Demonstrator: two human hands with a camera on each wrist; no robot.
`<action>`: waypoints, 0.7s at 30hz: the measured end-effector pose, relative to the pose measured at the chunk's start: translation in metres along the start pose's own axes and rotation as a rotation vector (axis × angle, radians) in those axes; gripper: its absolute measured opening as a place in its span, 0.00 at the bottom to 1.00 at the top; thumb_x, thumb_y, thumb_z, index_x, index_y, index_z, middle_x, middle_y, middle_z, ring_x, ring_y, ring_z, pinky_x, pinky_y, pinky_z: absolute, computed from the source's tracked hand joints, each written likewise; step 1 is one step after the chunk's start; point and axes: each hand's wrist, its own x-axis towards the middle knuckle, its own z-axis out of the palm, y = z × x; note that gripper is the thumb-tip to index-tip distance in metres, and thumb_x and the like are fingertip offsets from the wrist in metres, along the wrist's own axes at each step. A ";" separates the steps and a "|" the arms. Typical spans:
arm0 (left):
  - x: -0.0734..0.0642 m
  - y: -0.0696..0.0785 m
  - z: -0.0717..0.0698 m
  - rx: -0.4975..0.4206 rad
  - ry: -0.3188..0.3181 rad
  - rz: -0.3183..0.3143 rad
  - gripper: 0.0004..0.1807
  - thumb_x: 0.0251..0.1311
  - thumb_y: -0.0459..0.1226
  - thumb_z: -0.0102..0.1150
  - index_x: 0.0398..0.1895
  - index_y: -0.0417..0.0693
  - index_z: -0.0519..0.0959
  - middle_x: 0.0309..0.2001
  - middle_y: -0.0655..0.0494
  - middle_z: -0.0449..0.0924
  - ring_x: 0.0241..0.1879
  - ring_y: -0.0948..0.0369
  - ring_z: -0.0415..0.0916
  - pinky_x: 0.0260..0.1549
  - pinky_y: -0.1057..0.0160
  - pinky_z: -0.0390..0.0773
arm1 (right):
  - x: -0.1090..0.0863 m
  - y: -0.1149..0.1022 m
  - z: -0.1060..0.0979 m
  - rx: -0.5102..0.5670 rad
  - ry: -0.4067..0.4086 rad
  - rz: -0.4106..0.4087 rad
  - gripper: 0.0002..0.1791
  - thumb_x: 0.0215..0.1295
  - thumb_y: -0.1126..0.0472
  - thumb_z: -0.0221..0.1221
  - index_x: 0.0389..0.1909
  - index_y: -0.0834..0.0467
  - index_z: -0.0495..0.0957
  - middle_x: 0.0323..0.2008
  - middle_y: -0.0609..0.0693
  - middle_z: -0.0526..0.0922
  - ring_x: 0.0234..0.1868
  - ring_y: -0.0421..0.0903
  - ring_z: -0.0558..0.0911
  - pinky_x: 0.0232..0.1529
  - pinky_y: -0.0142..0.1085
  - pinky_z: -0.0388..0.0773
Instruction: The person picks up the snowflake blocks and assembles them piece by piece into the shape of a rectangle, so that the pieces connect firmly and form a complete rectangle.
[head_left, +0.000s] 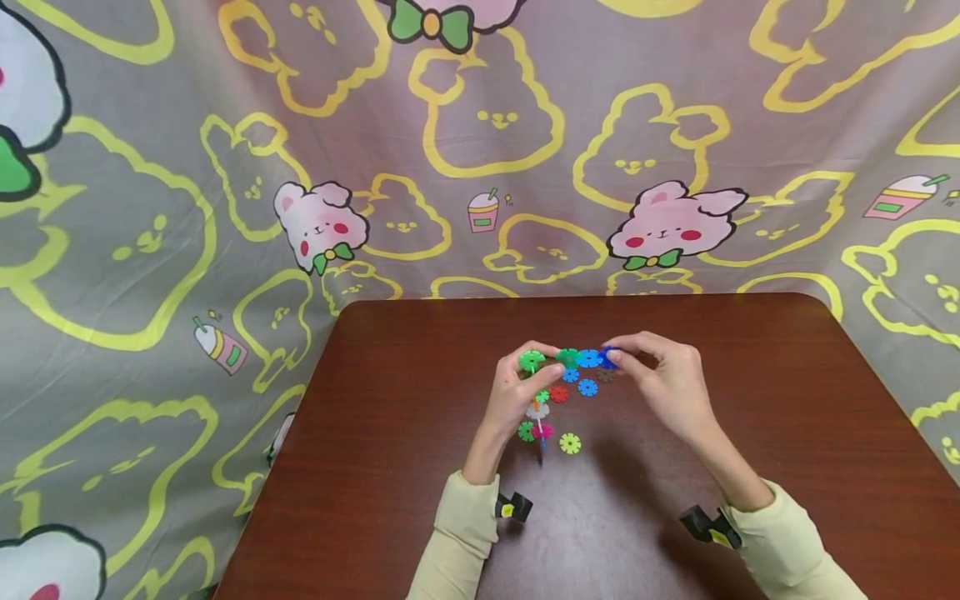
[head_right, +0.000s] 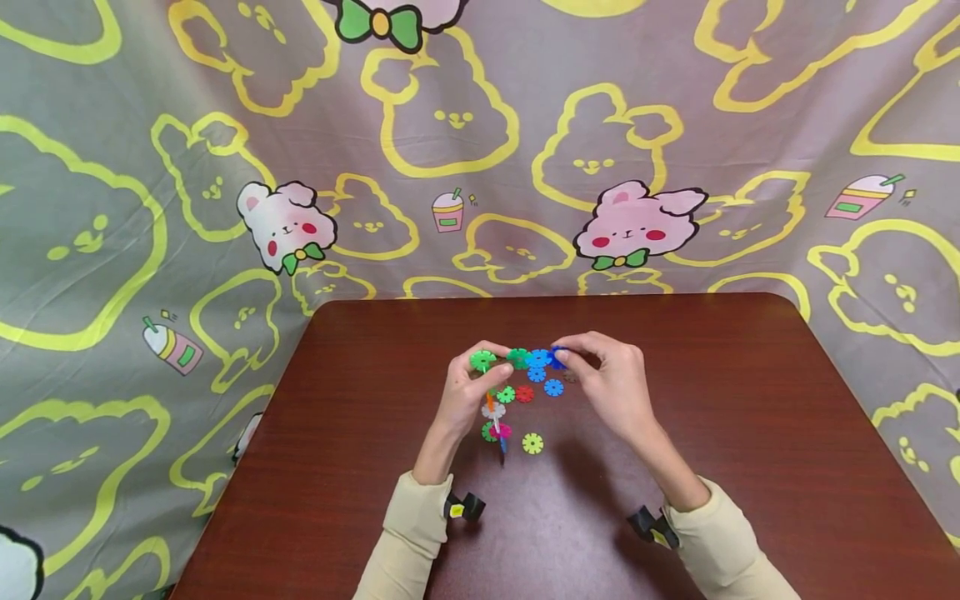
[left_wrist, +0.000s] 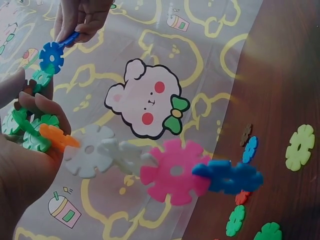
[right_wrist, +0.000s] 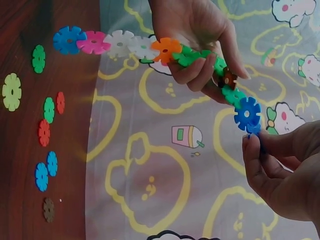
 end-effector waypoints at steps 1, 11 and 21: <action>0.000 0.000 0.000 0.001 0.001 -0.003 0.23 0.66 0.38 0.66 0.49 0.21 0.76 0.34 0.62 0.84 0.30 0.64 0.75 0.34 0.70 0.78 | 0.000 0.001 0.001 0.005 0.002 0.004 0.08 0.61 0.70 0.72 0.40 0.59 0.90 0.32 0.49 0.89 0.26 0.39 0.76 0.22 0.25 0.65; 0.001 0.002 0.001 -0.017 -0.030 -0.009 0.22 0.67 0.36 0.65 0.50 0.21 0.75 0.35 0.62 0.84 0.31 0.68 0.79 0.37 0.69 0.81 | -0.007 0.007 0.005 0.083 -0.004 0.119 0.08 0.66 0.66 0.70 0.44 0.60 0.89 0.35 0.51 0.89 0.29 0.38 0.82 0.26 0.26 0.74; 0.001 0.004 -0.003 0.038 -0.076 -0.013 0.19 0.65 0.31 0.65 0.54 0.28 0.75 0.44 0.61 0.82 0.36 0.66 0.78 0.39 0.68 0.80 | -0.007 0.007 0.002 0.142 -0.035 0.197 0.10 0.69 0.60 0.68 0.46 0.60 0.88 0.36 0.53 0.89 0.30 0.38 0.83 0.27 0.29 0.76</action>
